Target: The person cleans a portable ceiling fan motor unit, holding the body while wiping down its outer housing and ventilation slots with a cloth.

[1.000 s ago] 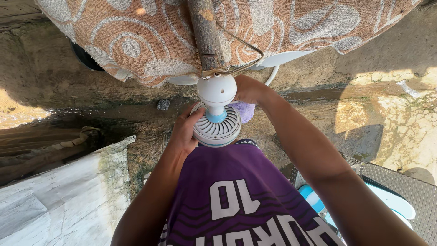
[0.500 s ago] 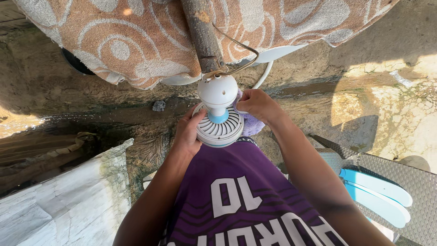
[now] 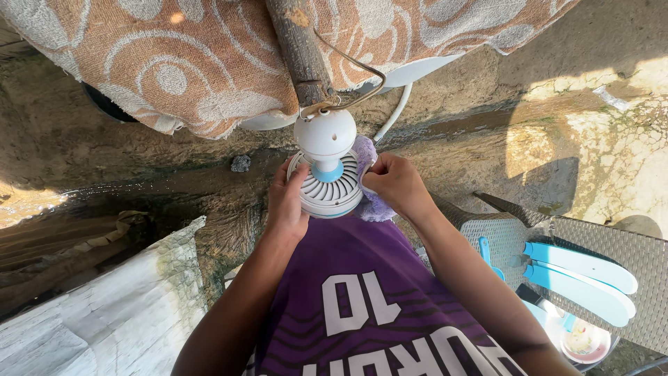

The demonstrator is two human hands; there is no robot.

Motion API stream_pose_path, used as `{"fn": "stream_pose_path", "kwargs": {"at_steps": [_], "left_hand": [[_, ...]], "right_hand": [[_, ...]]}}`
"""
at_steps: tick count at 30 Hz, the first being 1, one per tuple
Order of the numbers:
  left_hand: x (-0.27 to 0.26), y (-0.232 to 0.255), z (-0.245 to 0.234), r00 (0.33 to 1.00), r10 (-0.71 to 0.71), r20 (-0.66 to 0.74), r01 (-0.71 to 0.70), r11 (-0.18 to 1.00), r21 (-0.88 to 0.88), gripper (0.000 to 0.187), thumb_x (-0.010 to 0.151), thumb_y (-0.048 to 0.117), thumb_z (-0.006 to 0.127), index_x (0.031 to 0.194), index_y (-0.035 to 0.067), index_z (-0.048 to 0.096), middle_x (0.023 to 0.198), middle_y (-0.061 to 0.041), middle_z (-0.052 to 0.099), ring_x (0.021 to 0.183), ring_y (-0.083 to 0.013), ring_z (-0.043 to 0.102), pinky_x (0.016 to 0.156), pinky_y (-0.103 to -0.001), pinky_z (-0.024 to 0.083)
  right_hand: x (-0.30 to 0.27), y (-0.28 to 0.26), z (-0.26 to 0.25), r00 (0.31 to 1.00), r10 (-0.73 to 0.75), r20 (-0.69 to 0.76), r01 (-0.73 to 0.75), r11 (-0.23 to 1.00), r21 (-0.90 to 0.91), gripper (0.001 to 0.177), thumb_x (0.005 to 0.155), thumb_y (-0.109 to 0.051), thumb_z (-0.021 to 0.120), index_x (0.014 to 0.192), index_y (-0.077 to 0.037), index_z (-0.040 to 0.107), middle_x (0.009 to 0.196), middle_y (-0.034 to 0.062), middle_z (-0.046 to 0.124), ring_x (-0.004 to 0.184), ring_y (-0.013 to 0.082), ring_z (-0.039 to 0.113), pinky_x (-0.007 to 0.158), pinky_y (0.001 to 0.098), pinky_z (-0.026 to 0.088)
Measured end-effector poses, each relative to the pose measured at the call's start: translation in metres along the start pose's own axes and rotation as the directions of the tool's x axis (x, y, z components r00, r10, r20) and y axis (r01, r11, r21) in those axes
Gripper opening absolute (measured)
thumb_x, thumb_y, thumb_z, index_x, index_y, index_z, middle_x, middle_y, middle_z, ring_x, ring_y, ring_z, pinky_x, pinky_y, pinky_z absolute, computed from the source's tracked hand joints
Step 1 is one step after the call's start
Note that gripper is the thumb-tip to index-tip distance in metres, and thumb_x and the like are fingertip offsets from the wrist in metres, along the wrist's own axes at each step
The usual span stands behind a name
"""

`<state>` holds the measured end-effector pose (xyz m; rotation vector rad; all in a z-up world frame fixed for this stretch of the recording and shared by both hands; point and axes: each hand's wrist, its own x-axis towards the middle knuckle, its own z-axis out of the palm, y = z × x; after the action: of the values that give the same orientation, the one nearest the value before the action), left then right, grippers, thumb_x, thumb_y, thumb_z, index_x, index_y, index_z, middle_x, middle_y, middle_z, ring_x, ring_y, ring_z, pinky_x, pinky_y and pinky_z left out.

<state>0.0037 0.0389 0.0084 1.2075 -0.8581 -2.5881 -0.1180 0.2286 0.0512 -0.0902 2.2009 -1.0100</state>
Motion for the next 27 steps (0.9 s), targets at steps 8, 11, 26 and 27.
{"fn": "stream_pose_path", "kwargs": {"at_steps": [8, 11, 26, 27], "left_hand": [[0.006, 0.017, -0.021, 0.986, -0.134, 0.103, 0.134, 0.991, 0.008, 0.049, 0.1, 0.024, 0.073, 0.128, 0.003, 0.039, 0.123, -0.018, 0.059, 0.108, -0.0249, 0.068, 0.088, -0.043, 0.064], [0.007, 0.016, -0.018, 0.981, -0.184, 0.057, 0.181, 0.982, 0.052, 0.057, 0.095, 0.024, 0.075, 0.131, 0.004, 0.035, 0.123, -0.017, 0.059, 0.107, -0.0255, 0.068, 0.085, -0.044, 0.064], [-0.017, 0.006, 0.009, 0.986, 0.092, 0.141, -0.079, 0.993, -0.093, 0.051, 0.095, 0.005, 0.068, 0.141, 0.005, 0.048, 0.124, -0.014, 0.065, 0.11, -0.0228, 0.07, 0.091, -0.038, 0.063], [-0.016, 0.004, 0.009, 0.986, 0.088, 0.141, -0.074, 0.992, -0.099, 0.051, 0.095, 0.005, 0.068, 0.141, 0.005, 0.048, 0.124, -0.014, 0.065, 0.11, -0.0228, 0.07, 0.091, -0.038, 0.063]], "right_hand": [[0.023, 0.029, -0.002, 0.96, 0.027, 0.28, -0.237, 0.613, 0.754, 0.023, 0.098, -0.016, 0.067, 0.109, 0.002, 0.062, 0.091, 0.0081, 0.071, 0.071, 0.0111, 0.069, 0.063, 0.0249, 0.059], [0.021, 0.02, -0.007, 0.952, -0.005, 0.306, -0.234, 0.636, 0.736, 0.025, 0.098, -0.015, 0.071, 0.114, 0.002, 0.063, 0.091, 0.0093, 0.071, 0.072, 0.0119, 0.068, 0.06, 0.0263, 0.058], [-0.02, -0.023, 0.004, 0.991, 0.129, -0.038, -0.133, 0.982, -0.137, 0.039, 0.079, -0.036, 0.073, 0.095, 0.0, 0.066, 0.08, 0.011, 0.068, 0.077, 0.0168, 0.064, 0.068, 0.0322, 0.052], [-0.018, -0.024, 0.006, 0.99, 0.132, -0.041, -0.137, 0.98, -0.142, 0.039, 0.079, -0.036, 0.073, 0.095, 0.0, 0.066, 0.08, 0.011, 0.068, 0.077, 0.0168, 0.064, 0.068, 0.0322, 0.052]]}}
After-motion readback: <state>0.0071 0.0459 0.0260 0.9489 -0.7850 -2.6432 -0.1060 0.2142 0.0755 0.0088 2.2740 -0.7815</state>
